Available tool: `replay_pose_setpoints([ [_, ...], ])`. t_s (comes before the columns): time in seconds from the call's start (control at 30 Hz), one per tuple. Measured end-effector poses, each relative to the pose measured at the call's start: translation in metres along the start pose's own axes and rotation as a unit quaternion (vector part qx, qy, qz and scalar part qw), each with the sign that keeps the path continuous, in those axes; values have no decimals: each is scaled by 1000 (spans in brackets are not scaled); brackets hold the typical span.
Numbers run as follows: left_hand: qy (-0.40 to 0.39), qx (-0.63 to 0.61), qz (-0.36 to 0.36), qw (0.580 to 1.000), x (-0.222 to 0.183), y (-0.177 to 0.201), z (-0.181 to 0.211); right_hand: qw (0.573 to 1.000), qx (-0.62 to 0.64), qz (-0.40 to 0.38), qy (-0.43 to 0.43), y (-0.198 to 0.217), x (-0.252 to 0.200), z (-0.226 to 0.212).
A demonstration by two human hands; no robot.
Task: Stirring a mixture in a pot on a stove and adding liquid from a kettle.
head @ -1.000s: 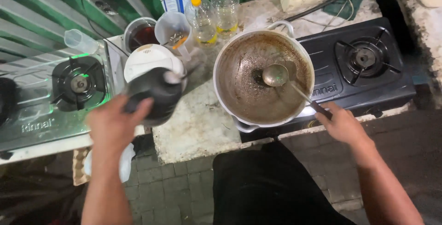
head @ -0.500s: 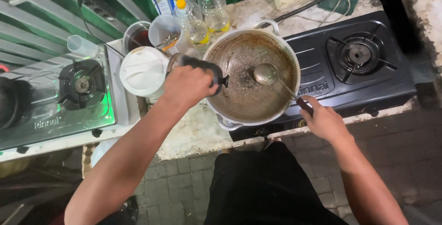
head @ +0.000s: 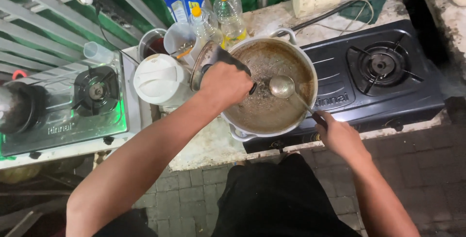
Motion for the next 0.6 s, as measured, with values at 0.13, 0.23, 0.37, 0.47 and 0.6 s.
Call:
replay_pose_setpoints([
  [0.13, 30, -21, 20, 999, -11, 0, -9, 999, -34, -42, 1, 7, -8, -17],
  [0.23, 100, -75, 1, 992, -34, 15, -32, 997, -19, -50, 51, 0, 14, -45],
  [0.37, 257, -155, -13, 954, -87, 9, -82, 996, -35, -21, 76, 8, 14, -90],
  [0.47, 387, -251, 118, 880, -168, -31, -113, 997, -48, -7, 59, 20, 23, -52],
  [0.6, 566, -420, 177, 688, -302, -87, -128, 980, -160, -85, 83, -4, 27, -25],
])
Point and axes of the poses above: each hand's wrist, its own x-axis towards the middle knuckle, its own y-axis out of the back of the hand, z = x × y, the point moved 7 cm from there along x, towards the middle knuckle, and after that the axes turned 6 degrees about -z, right-handed, at the moved point
